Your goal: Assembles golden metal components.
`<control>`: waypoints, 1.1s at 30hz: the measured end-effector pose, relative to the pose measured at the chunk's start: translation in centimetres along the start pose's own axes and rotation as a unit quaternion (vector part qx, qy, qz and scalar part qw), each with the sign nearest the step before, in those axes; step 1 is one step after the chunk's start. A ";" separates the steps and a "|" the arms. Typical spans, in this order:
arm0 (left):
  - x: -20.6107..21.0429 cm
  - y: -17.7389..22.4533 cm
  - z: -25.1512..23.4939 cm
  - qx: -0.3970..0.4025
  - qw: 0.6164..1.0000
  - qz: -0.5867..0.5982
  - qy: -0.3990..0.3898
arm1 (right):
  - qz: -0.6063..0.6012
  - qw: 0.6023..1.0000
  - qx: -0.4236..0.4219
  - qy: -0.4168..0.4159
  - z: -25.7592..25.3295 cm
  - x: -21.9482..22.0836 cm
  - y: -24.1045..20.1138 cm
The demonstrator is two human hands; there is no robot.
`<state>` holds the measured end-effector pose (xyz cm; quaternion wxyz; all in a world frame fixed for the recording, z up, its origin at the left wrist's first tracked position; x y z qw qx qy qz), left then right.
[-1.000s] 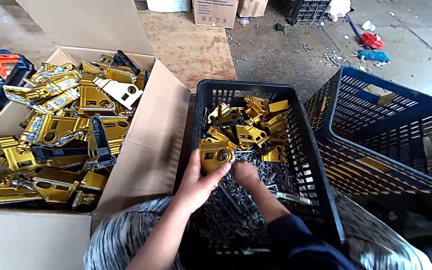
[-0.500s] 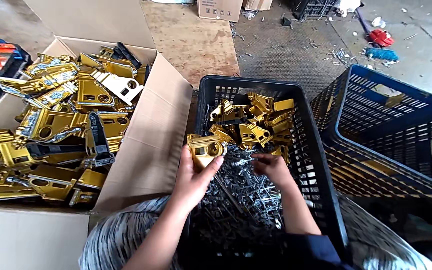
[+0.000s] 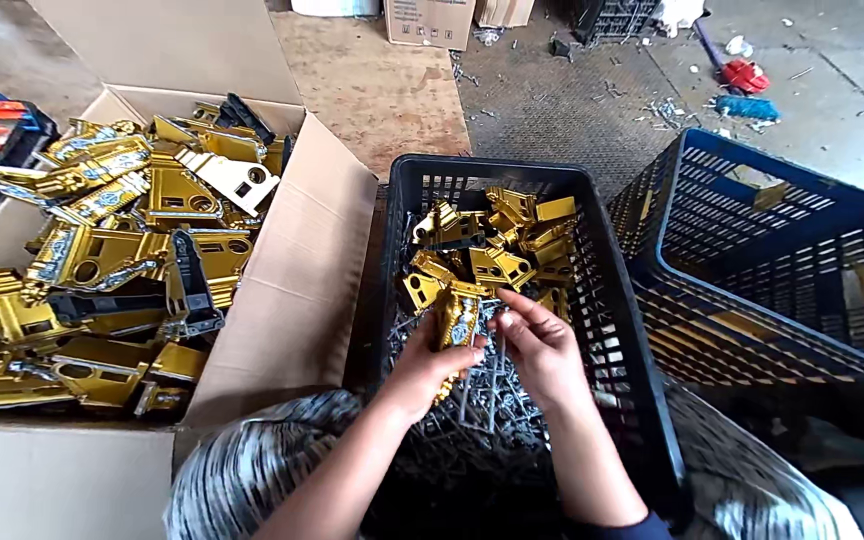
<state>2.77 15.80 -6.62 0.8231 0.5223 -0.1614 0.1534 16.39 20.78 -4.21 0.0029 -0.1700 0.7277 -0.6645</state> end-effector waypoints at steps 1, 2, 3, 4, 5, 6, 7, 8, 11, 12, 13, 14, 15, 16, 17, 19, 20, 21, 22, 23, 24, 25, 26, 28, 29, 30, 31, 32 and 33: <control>0.3 -0.1 0.0 0.014 1.000 0.008 -0.003 | -0.036 0.999 0.018 0.029 0.6 0.2 0.7; 0.4 -0.1 -0.1 0.034 0.999 0.025 0.004 | -0.075 0.995 0.040 0.050 1.3 0.6 1.4; 0.3 -0.2 -0.1 0.055 0.997 0.045 0.018 | -0.112 0.989 0.064 0.069 2.2 1.1 2.2; 0.0 -0.3 -0.2 0.074 0.995 0.063 0.039 | -0.144 0.982 0.087 0.087 3.1 1.6 2.9; -0.3 -0.3 -0.2 0.092 0.991 0.075 0.057 | -0.164 0.976 0.104 0.096 4.0 2.1 3.5; -0.6 -0.2 -0.2 0.107 0.989 0.076 0.069 | -0.169 0.974 0.111 0.103 4.7 2.4 4.0; -0.8 -0.1 -0.2 0.117 0.988 0.072 0.074 | -0.162 0.975 0.111 0.108 5.2 2.5 4.3; -0.9 0.0 -0.1 0.123 0.988 0.062 0.073 | -0.152 0.977 0.105 0.110 5.5 2.5 4.4; -0.4 0.6 0.3 0.151 0.987 0.005 0.058 | -0.128 0.981 0.088 0.115 4.9 1.5 3.8; -0.4 0.6 0.5 0.158 0.986 -0.008 0.061 | -0.108 0.983 0.086 0.120 4.5 0.8 3.3; -0.6 0.7 0.7 0.160 0.984 -0.016 0.075 | -0.072 0.987 0.079 0.116 4.0 0.1 2.6; -1.2 0.8 0.8 0.158 0.982 -0.024 0.105 | -0.019 0.992 0.056 0.108 3.5 -0.8 1.6; -2.0 0.9 0.9 0.153 0.977 -0.040 0.142 | 0.051 0.994 0.014 0.096 2.9 -1.8 0.2; -2.9 1.2 1.0 0.148 0.973 -0.055 0.167 | 0.131 0.987 -0.052 0.077 2.4 -2.5 -1.6; -3.6 1.6 0.9 0.146 0.970 -0.065 0.184 | 0.206 0.969 -0.126 0.050 2.1 -2.7 -3.5; -4.1 2.2 0.8 0.151 0.967 -0.109 0.175 | 0.318 0.913 -0.253 -0.016 2.0 -1.9 -6.4; -3.9 2.4 0.7 0.149 0.968 -0.132 0.154 | 0.363 0.883 -0.295 -0.047 2.0 -1.1 -7.3; -3.6 2.4 0.8 0.144 0.970 -0.146 0.134 | 0.400 0.855 -0.322 -0.067 1.9 -0.4 -7.8; -3.2 2.4 0.9 0.139 0.971 -0.156 0.115 | 0.431 0.833 -0.338 -0.075 1.8 0.2 -7.9; -2.7 2.4 1.0 0.133 0.973 -0.163 0.098 | 0.453 0.817 -0.347 -0.079 1.7 0.7 -7.9; -2.3 2.4 1.2 0.128 0.974 -0.167 0.080 | 0.466 0.807 -0.352 -0.083 1.5 1.0 -7.7; -1.9 2.5 1.3 0.126 0.974 -0.174 0.067 | 0.473 0.802 -0.354 -0.090 1.4 1.4 -7.3; -1.7 2.5 1.4 0.129 0.972 -0.187 0.063 | 0.477 0.797 -0.358 -0.095 1.4 1.8 -7.0; -1.8 2.5 1.5 0.138 0.964 -0.213 0.075 | 0.491 0.779 -0.377 -0.100 1.7 2.6 -6.8; -2.0 2.5 1.5 0.141 0.961 -0.221 0.091 | 0.504 0.765 -0.389 -0.098 1.9 3.0 -6.7; -2.3 2.6 1.6 0.147 0.957 -0.224 0.113 | 0.515 0.754 -0.396 -0.097 2.2 3.3 -6.7; -2.6 2.7 1.6 0.155 0.952 -0.224 0.138 | 0.524 0.747 -0.397 -0.097 2.4 3.6 -6.6; -2.9 2.9 1.7 0.164 0.948 -0.222 0.159 | 0.532 0.745 -0.389 -0.100 2.6 3.8 -6.5; -3.2 3.2 1.9 0.177 0.943 -0.220 0.177 | 0.536 0.753 -0.365 -0.110 2.6 3.9 -6.1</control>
Point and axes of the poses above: each hand's wrist, its own z-axis away from the middle knuckle, its own x-axis out of the palm, y = z × x, the point moved 10 cm from there along -z, towards the middle knuckle, and after that the axes turned 7 degrees about -x, right-handed, at the moved point
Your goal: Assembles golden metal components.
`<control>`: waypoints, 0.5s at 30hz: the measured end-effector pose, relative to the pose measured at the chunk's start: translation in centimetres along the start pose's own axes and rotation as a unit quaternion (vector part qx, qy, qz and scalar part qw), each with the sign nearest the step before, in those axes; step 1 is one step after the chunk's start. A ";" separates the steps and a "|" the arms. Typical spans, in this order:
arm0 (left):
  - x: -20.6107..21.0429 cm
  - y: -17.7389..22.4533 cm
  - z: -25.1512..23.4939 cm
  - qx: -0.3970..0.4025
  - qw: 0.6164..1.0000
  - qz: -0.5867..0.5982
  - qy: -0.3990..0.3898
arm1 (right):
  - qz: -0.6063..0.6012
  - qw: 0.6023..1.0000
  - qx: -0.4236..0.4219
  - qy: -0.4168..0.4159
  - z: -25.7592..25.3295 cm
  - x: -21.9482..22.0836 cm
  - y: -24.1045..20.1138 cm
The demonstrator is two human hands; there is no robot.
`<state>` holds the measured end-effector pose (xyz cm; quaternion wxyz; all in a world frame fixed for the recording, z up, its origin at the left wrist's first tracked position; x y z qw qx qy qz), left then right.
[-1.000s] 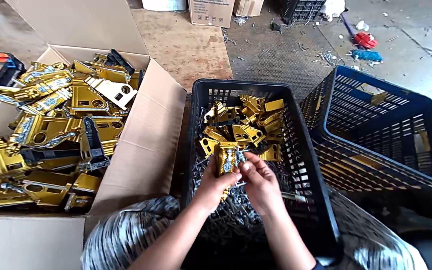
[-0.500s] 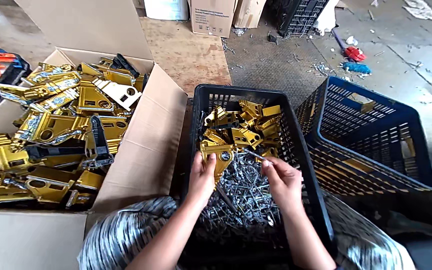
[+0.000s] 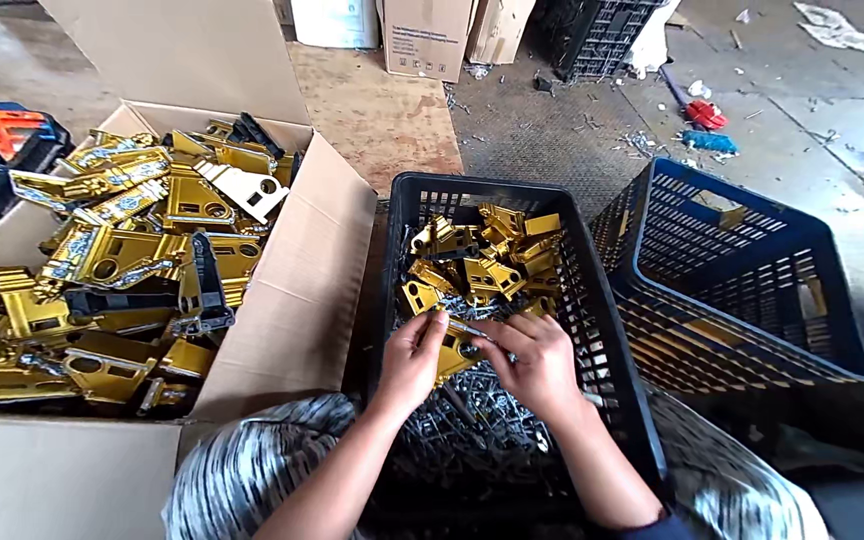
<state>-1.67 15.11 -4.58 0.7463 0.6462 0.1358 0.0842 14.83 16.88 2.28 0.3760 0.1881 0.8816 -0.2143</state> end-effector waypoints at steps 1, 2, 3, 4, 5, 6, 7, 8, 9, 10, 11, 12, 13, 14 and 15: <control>-0.4 0.3 -0.1 0.010 1.000 -0.001 0.019 | -0.021 0.999 0.027 -0.028 0.2 0.4 0.2; -0.8 0.7 -0.1 0.024 0.999 -0.007 0.033 | -0.052 0.996 0.060 -0.049 0.6 0.8 0.7; -0.9 1.1 -0.1 0.040 0.998 -0.011 0.039 | -0.092 0.990 0.093 -0.058 1.0 1.1 1.2; -0.8 1.4 -0.1 0.053 0.998 -0.010 0.036 | -0.138 0.981 0.123 -0.054 1.4 1.3 1.6; -0.7 1.6 -0.2 0.064 0.998 -0.003 0.023 | -0.195 0.969 0.146 -0.041 1.6 1.4 2.0; -0.5 1.8 -0.3 0.074 0.997 0.014 -0.002 | -0.260 0.953 0.157 -0.018 1.8 1.4 2.2; -0.2 1.9 -0.3 0.080 0.995 0.043 -0.044 | -0.333 0.929 0.162 0.001 1.8 1.4 2.3; 0.4 2.2 -0.1 0.082 0.988 0.085 -0.099 | -0.413 0.897 0.161 0.000 1.8 1.5 2.1; 1.1 2.5 0.3 0.085 0.975 0.132 -0.158 | -0.494 0.856 0.150 -0.019 1.7 1.9 1.6; 1.9 2.7 0.9 0.086 0.957 0.174 -0.215 | -0.572 0.809 0.129 -0.045 1.5 2.3 0.6; 2.8 2.8 1.4 0.082 0.937 0.210 -0.268 | -0.631 0.765 0.112 -0.059 1.2 2.7 -0.3; 3.5 2.8 1.8 0.072 0.919 0.240 -0.305 | -0.670 0.734 0.103 -0.053 0.8 2.9 -1.1; 3.9 2.6 1.9 0.060 0.909 0.256 -0.324 | -0.693 0.713 0.102 -0.031 0.6 3.0 -1.4; 4.0 2.3 1.8 0.047 0.909 0.253 -0.326 | -0.702 0.704 0.107 -0.005 0.4 3.0 -1.5; 3.7 2.2 1.5 0.038 0.920 0.231 -0.314 | -0.695 0.710 0.114 0.021 0.4 3.0 -1.4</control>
Point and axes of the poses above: each hand's wrist, its own z-axis away from the middle knuckle, its own x-axis out of the palm, y = z × x, the point moved 10 cm from there along -z, towards the middle knuckle, and after that the axes turned 7 degrees about -x, right-handed, at the moved point
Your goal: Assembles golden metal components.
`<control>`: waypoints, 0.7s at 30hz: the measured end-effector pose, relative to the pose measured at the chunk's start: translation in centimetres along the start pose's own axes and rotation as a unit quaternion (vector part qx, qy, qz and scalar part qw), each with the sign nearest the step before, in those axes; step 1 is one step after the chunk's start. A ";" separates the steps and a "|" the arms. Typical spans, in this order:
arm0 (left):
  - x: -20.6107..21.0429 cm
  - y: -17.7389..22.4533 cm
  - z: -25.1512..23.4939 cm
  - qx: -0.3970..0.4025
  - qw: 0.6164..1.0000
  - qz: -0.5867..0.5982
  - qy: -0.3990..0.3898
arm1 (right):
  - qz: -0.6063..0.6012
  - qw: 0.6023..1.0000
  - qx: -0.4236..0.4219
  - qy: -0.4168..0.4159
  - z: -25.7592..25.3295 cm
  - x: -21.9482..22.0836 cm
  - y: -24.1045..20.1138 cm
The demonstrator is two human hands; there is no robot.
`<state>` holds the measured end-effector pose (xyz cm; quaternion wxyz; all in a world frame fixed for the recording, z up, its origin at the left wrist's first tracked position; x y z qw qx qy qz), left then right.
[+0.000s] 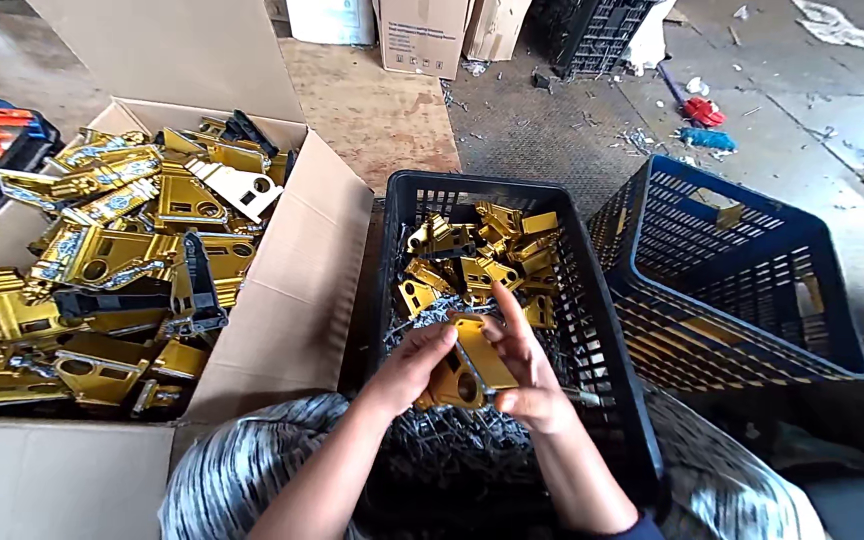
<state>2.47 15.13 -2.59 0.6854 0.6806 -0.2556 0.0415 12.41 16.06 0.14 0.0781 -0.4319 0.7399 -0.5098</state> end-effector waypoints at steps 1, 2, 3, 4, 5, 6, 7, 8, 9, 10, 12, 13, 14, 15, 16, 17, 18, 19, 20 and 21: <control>-0.6 0.2 -0.1 -0.010 0.999 -0.042 0.026 | 0.036 0.999 -0.013 0.024 0.0 -0.3 -0.1; -1.4 0.5 -0.2 -0.019 0.994 -0.093 0.062 | 0.106 0.993 -0.026 0.041 0.0 -0.7 -0.3; -2.4 0.5 -0.2 -0.031 0.983 -0.143 0.109 | 0.204 0.977 -0.035 0.048 0.3 -1.1 -0.4; -3.3 0.4 -0.2 -0.045 0.973 -0.178 0.142 | 0.320 0.945 -0.050 0.042 0.5 -1.3 -0.6; -3.6 -0.1 -0.2 -0.068 0.966 -0.198 0.152 | 0.429 0.900 -0.066 0.028 0.6 -1.3 -0.6; -3.4 -0.6 -0.1 -0.085 0.965 -0.200 0.145 | 0.508 0.857 -0.082 0.012 0.8 -1.0 -0.5; -2.6 -0.9 0.0 -0.092 0.968 -0.196 0.130 | 0.561 0.823 -0.091 0.000 1.0 -0.7 -0.2; -1.9 -1.3 0.0 -0.100 0.970 -0.191 0.112 | 0.591 0.802 -0.093 -0.006 1.1 -0.5 0.1; -1.5 -1.6 0.0 -0.103 0.972 -0.187 0.101 | 0.594 0.801 -0.080 -0.010 1.1 -0.5 0.4; -1.4 -1.8 -0.1 -0.109 0.972 -0.183 0.094 | 0.569 0.820 -0.053 -0.012 1.1 -0.9 0.6; -1.6 -1.9 0.0 -0.115 0.975 -0.172 0.080 | 0.463 0.886 0.005 -0.004 1.1 -1.9 0.8; -1.6 -1.8 0.1 -0.111 0.977 -0.170 0.069 | 0.407 0.913 0.025 0.005 1.0 -2.5 0.8; -1.5 -1.8 0.1 -0.107 0.977 -0.177 0.062 | 0.368 0.929 0.039 0.021 1.0 -3.0 0.9; -1.4 -1.8 0.0 -0.104 0.974 -0.192 0.062 | 0.346 0.936 0.050 0.035 1.0 -3.3 0.9; -1.3 -2.0 0.0 -0.104 0.970 -0.210 0.070 | 0.336 0.939 0.055 0.043 0.9 -3.4 0.9; -1.3 -2.1 -0.1 -0.106 0.967 -0.220 0.079 | 0.332 0.940 0.056 0.053 0.9 -3.6 1.0; -1.3 -2.2 -0.1 -0.112 0.965 -0.222 0.080 | 0.322 0.943 0.059 0.065 1.0 -3.7 1.1; -1.3 -2.1 -0.1 -0.121 0.967 -0.214 0.072 | 0.296 0.949 0.064 0.086 1.1 -3.9 1.2; -1.4 -2.0 0.0 -0.130 0.971 -0.191 0.056 | 0.249 0.957 0.078 0.124 1.2 -4.2 1.5; -1.3 -1.8 0.1 -0.136 0.978 -0.152 0.031 | 0.173 0.962 0.106 0.184 1.6 -4.6 2.0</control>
Point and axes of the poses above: each hand's wrist, its own z-axis away from the middle knuckle, its own x-axis out of the palm, y = z × x, the point moved 10 cm from there along -z, towards the middle knuckle, and after that the axes turned 7 degrees about -x, right-handed, at the moved point
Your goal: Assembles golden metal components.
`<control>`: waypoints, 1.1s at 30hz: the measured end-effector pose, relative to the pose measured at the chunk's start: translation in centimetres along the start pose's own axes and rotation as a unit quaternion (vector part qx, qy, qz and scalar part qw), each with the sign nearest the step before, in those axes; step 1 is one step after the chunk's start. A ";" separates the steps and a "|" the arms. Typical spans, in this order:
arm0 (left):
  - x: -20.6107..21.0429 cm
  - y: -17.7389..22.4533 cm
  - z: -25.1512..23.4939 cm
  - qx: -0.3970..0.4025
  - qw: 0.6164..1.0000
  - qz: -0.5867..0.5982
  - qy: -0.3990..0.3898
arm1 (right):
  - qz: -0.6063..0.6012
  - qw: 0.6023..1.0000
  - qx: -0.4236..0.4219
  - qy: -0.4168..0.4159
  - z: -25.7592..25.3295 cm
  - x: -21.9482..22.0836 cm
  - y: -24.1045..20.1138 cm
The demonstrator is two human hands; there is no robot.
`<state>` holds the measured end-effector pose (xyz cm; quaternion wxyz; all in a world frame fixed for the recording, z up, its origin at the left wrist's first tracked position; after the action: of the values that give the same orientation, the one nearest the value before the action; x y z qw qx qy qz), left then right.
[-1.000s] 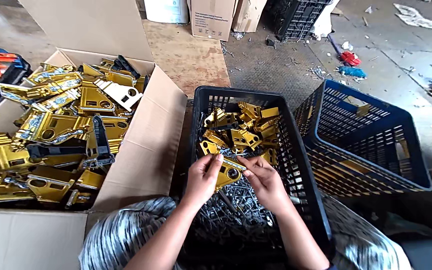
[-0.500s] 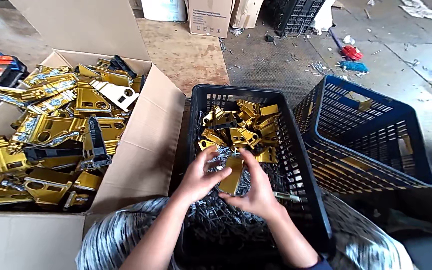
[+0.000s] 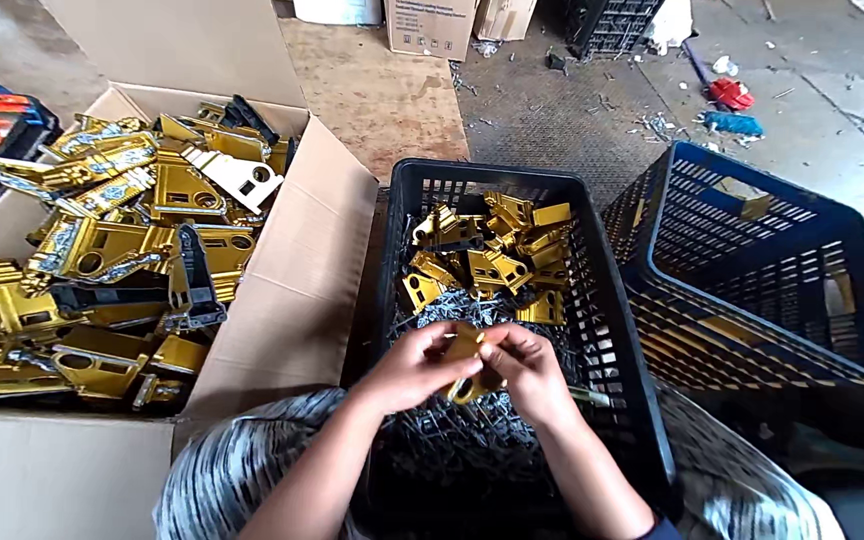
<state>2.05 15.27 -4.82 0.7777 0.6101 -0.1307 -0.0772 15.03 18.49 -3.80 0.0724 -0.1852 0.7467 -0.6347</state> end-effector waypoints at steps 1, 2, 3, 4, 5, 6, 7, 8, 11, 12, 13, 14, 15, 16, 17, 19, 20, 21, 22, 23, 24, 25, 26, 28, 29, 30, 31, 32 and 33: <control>0.2 0.0 0.2 0.001 0.998 0.041 -0.044 | -0.089 0.993 0.060 0.051 0.2 -0.2 0.9; 0.5 0.1 0.4 0.014 0.994 0.074 -0.080 | -0.177 0.974 0.112 0.091 0.4 -0.1 1.8; 0.7 0.4 0.4 0.033 0.992 0.091 -0.086 | -0.247 0.950 0.154 0.113 0.4 0.5 2.6; 0.6 0.5 0.3 0.047 0.991 0.103 -0.068 | -0.282 0.934 0.183 0.117 0.3 1.1 3.3; 0.5 0.3 0.0 0.048 0.992 0.109 -0.037 | -0.277 0.933 0.198 0.117 0.1 1.4 3.9; 0.0 -0.1 -0.3 0.042 0.992 0.115 0.009 | -0.215 0.950 0.198 0.113 -0.1 1.1 4.7; -0.8 -0.8 -0.6 0.029 0.990 0.115 0.071 | -0.089 0.974 0.189 0.091 -0.4 0.4 5.6; -1.9 -1.5 -0.7 0.009 0.983 0.114 0.143 | 0.090 0.978 0.186 0.034 -0.4 -0.2 7.0; -4.8 -2.5 -0.5 -0.032 0.950 0.117 0.288 | 0.478 0.799 0.287 -0.223 2.5 0.3 14.1; -5.2 -2.5 -0.4 -0.036 0.945 0.112 0.304 | 0.517 0.749 0.315 -0.268 3.9 0.7 15.8; -5.5 -2.5 -0.2 -0.040 0.943 0.112 0.312 | 0.536 0.724 0.328 -0.285 4.6 1.0 16.3; -5.6 -2.6 -0.2 -0.046 0.940 0.120 0.316 | 0.539 0.719 0.331 -0.286 4.5 1.1 15.7; -5.8 -2.9 -0.3 -0.062 0.935 0.139 0.322 | 0.536 0.729 0.326 -0.274 3.9 1.0 14.2; -6.0 -3.4 -0.3 -0.087 0.925 0.168 0.331 | 0.529 0.744 0.316 -0.259 3.3 0.6 12.4; -6.4 -3.8 -0.3 -0.105 0.913 0.189 0.345 | 0.526 0.752 0.308 -0.251 3.0 0.1 10.8; -7.2 -4.4 -0.1 -0.110 0.901 0.194 0.372 | 0.521 0.750 0.315 -0.259 3.6 -1.2 9.0; -7.5 -4.6 -0.1 -0.104 0.895 0.180 0.394 | 0.517 0.750 0.321 -0.258 4.1 -1.9 8.2; -7.7 -4.4 -0.3 -0.095 0.896 0.164 0.401 | 0.518 0.759 0.312 -0.241 4.3 -2.5 6.6; -7.7 -4.1 -0.5 -0.088 0.898 0.146 0.406 | 0.522 0.781 0.274 -0.206 4.2 -2.8 4.1; -7.6 -3.8 -0.6 -0.084 0.898 0.134 0.411 | 0.526 0.813 0.198 -0.151 4.0 -2.8 0.7; -7.4 -3.8 -0.7 -0.082 0.896 0.127 0.417 | 0.523 0.845 0.080 -0.077 4.1 -2.6 -2.9; -7.2 -3.8 -0.8 -0.081 0.898 0.126 0.414 | 0.492 0.869 -0.047 0.003 4.5 -2.4 -6.2; -7.0 -3.6 -1.0 -0.078 0.901 0.126 0.408 | 0.437 0.884 -0.151 0.069 5.1 -2.2 -8.3; -6.4 -3.2 -1.3 -0.077 0.907 0.120 0.397 | 0.381 0.885 -0.239 0.124 6.0 -1.6 -8.2; -6.1 -3.0 -1.3 -0.080 0.908 0.115 0.394 | 0.413 0.876 -0.224 0.107 6.0 -1.0 -6.6; -5.7 -2.8 -1.2 -0.082 0.909 0.111 0.394 | 0.462 0.867 -0.172 0.064 5.6 -0.2 -4.8; -5.6 -2.9 -1.1 -0.082 0.907 0.109 0.397 | 0.487 0.867 -0.100 0.016 5.3 0.3 -2.9; -5.7 -2.9 -1.1 -0.081 0.908 0.108 0.398 | 0.487 0.870 -0.077 0.005 5.3 0.5 -2.5; -5.8 -3.0 -1.1 -0.080 0.907 0.108 0.400 | 0.464 0.878 -0.111 0.030 5.5 0.4 -3.5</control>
<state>-3.05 17.20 -8.56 0.8143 0.5080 0.1329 0.2474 17.16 12.82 -1.29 0.3155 0.1947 0.8146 -0.4460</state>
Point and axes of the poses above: each hand's wrist, its own z-axis away from the middle knuckle, its own x-axis out of the palm, y = z × x, the point moved 10 cm from there along -z, towards the middle knuckle, and after that the axes turned 7 degrees about -x, right-handed, at the moved point
